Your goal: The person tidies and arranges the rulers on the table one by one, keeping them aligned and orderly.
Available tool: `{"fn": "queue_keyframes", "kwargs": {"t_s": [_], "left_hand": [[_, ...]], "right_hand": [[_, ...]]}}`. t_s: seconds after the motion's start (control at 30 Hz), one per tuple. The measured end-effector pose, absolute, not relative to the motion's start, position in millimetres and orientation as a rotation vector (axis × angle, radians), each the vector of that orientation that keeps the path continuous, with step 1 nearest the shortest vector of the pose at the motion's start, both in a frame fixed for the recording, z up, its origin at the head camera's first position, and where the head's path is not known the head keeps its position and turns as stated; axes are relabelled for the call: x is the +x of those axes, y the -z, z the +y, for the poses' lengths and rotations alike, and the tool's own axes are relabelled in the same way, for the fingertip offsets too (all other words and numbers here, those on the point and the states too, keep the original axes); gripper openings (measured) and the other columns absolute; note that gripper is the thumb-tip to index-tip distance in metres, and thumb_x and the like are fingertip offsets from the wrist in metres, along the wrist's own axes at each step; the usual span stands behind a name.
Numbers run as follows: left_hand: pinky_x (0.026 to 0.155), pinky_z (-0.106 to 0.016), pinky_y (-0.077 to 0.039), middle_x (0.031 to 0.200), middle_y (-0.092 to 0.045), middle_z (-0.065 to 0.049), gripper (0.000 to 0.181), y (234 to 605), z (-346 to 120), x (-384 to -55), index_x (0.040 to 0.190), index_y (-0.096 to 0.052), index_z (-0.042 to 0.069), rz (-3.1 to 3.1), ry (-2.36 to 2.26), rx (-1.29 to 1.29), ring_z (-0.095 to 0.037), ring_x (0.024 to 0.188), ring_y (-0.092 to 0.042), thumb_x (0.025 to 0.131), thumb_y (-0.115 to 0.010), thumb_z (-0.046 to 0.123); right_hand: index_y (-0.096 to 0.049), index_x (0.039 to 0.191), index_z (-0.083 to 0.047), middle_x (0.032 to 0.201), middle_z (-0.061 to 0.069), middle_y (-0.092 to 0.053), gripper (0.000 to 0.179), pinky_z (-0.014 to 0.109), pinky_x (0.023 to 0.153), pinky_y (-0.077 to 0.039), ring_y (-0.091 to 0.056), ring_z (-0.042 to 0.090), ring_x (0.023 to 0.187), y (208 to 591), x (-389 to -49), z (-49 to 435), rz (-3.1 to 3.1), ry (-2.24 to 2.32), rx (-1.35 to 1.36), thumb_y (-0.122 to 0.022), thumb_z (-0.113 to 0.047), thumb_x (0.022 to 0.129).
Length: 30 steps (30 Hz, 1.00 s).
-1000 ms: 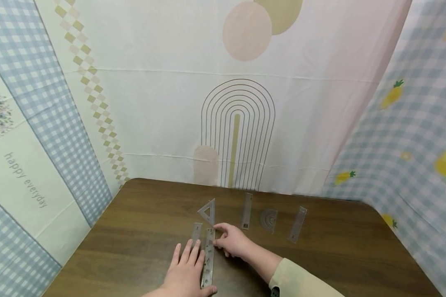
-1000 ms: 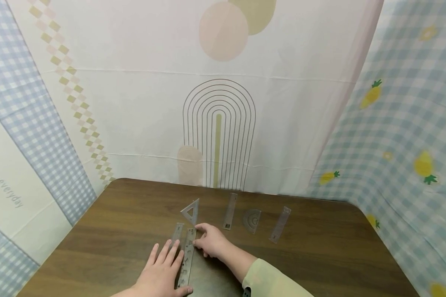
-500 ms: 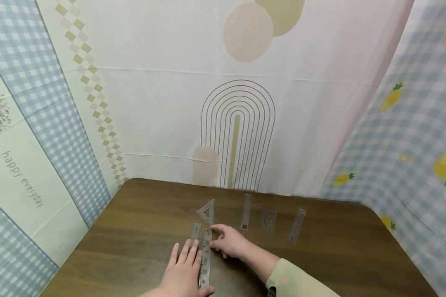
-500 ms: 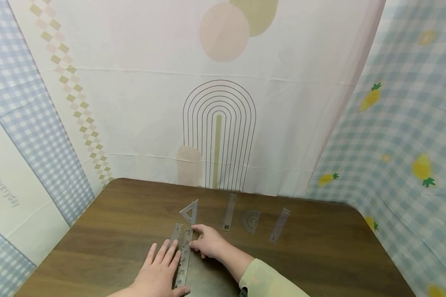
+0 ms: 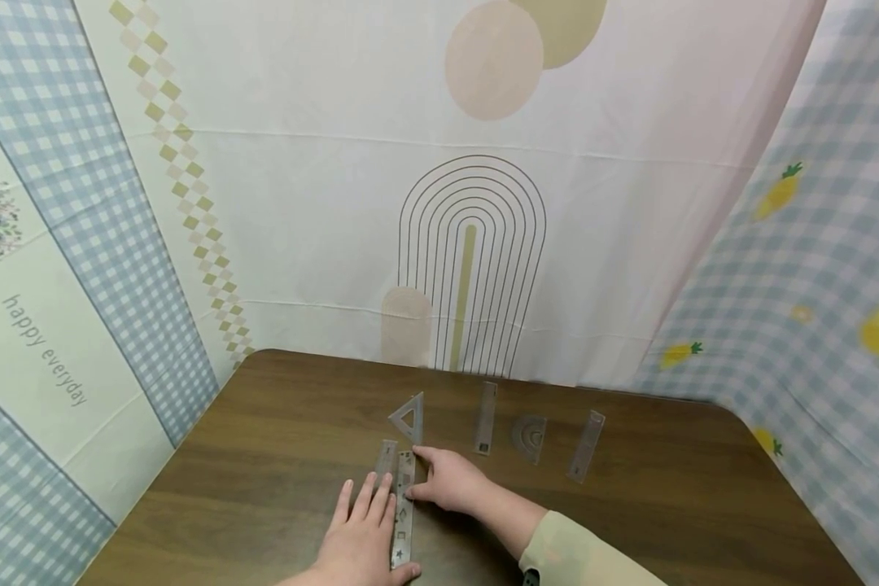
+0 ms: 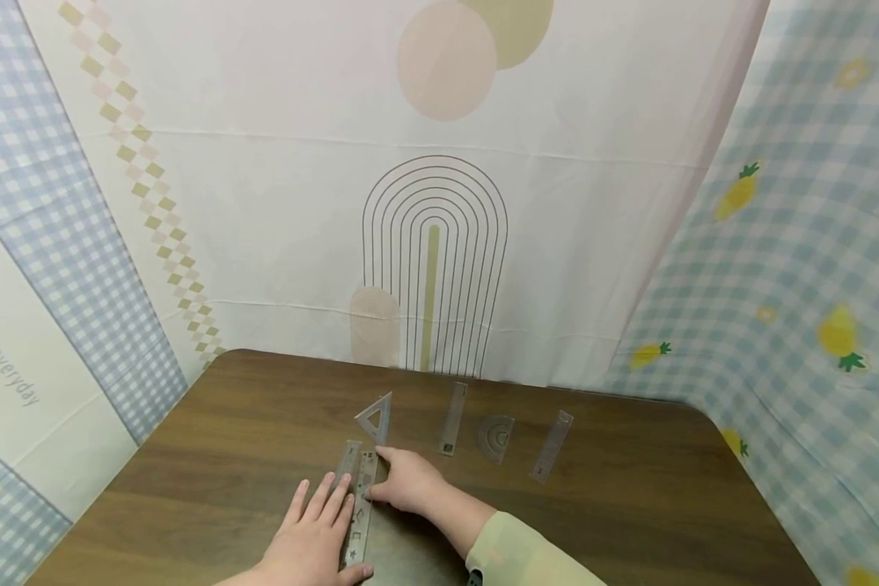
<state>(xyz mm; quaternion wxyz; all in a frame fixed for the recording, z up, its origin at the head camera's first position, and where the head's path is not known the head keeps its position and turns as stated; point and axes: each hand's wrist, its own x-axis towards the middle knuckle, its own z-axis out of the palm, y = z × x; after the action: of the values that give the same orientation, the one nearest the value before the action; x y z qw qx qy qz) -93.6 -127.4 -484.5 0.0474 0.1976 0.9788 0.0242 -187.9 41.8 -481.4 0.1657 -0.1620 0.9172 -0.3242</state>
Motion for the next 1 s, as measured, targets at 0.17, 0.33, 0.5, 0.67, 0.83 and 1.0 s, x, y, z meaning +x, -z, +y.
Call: {"fn": "queue_keyframes", "kwargs": {"t_s": [0.17,0.33,0.5,0.67,0.83,1.0], "left_hand": [[0.116,-0.061,-0.012,0.159,-0.031,-0.015,0.098,485.1,-127.4,-92.9,0.144,-0.050,0.002,2.979,-0.089,0.607,-0.037,0.148,-0.021,0.082,-0.053,0.077],[0.116,-0.060,-0.013,0.159,-0.031,-0.015,0.097,485.2,-127.6,-92.6,0.144,-0.051,0.002,2.976,-0.080,0.618,-0.036,0.148,-0.021,0.083,-0.053,0.076],[0.116,-0.061,-0.012,0.160,-0.030,-0.014,0.097,485.6,-128.2,-93.2,0.144,-0.050,0.002,2.963,-0.070,0.617,-0.036,0.148,-0.020,0.083,-0.051,0.077],[0.116,-0.061,-0.011,0.160,-0.029,-0.014,0.097,486.2,-128.7,-94.5,0.145,-0.049,0.002,2.942,-0.089,0.599,-0.035,0.149,-0.019,0.083,-0.052,0.077],[0.116,-0.061,-0.011,0.160,-0.029,-0.014,0.097,485.9,-128.5,-95.2,0.146,-0.048,0.003,2.940,-0.097,0.588,-0.035,0.149,-0.019,0.083,-0.052,0.076],[0.116,-0.061,-0.010,0.160,-0.029,-0.014,0.096,484.2,-128.5,-95.9,0.146,-0.048,0.003,2.949,-0.103,0.589,-0.036,0.149,-0.019,0.084,-0.052,0.075]], "right_hand": [[-0.051,0.145,-0.007,0.060,0.000,-0.054,0.071,0.029,0.048,-0.038,-0.048,0.014,0.051,479.5,-186.5,41.3,2.651,0.845,-0.472,-0.079,-0.033,0.085],[-0.054,0.144,-0.010,0.106,0.010,-0.072,0.069,0.039,0.077,-0.054,-0.068,0.023,0.093,478.1,-184.4,40.2,2.721,0.727,-0.484,-0.077,-0.039,0.085],[-0.057,0.141,-0.013,0.133,0.010,-0.063,0.065,0.046,0.092,-0.052,-0.061,0.027,0.118,479.0,-181.0,38.8,2.789,0.635,-0.520,-0.076,-0.041,0.086],[-0.058,0.140,-0.015,0.129,0.009,-0.066,0.062,0.045,0.090,-0.053,-0.064,0.026,0.115,480.4,-178.4,38.0,2.831,0.576,-0.541,-0.074,-0.043,0.088],[-0.058,0.141,-0.015,0.130,0.008,-0.065,0.062,0.045,0.090,-0.053,-0.063,0.026,0.116,481.2,-177.9,38.0,2.832,0.571,-0.539,-0.073,-0.044,0.089],[-0.058,0.141,-0.015,0.130,0.008,-0.065,0.062,0.045,0.091,-0.053,-0.063,0.026,0.115,481.4,-179.0,38.7,2.838,0.579,-0.533,-0.073,-0.044,0.089]]}}
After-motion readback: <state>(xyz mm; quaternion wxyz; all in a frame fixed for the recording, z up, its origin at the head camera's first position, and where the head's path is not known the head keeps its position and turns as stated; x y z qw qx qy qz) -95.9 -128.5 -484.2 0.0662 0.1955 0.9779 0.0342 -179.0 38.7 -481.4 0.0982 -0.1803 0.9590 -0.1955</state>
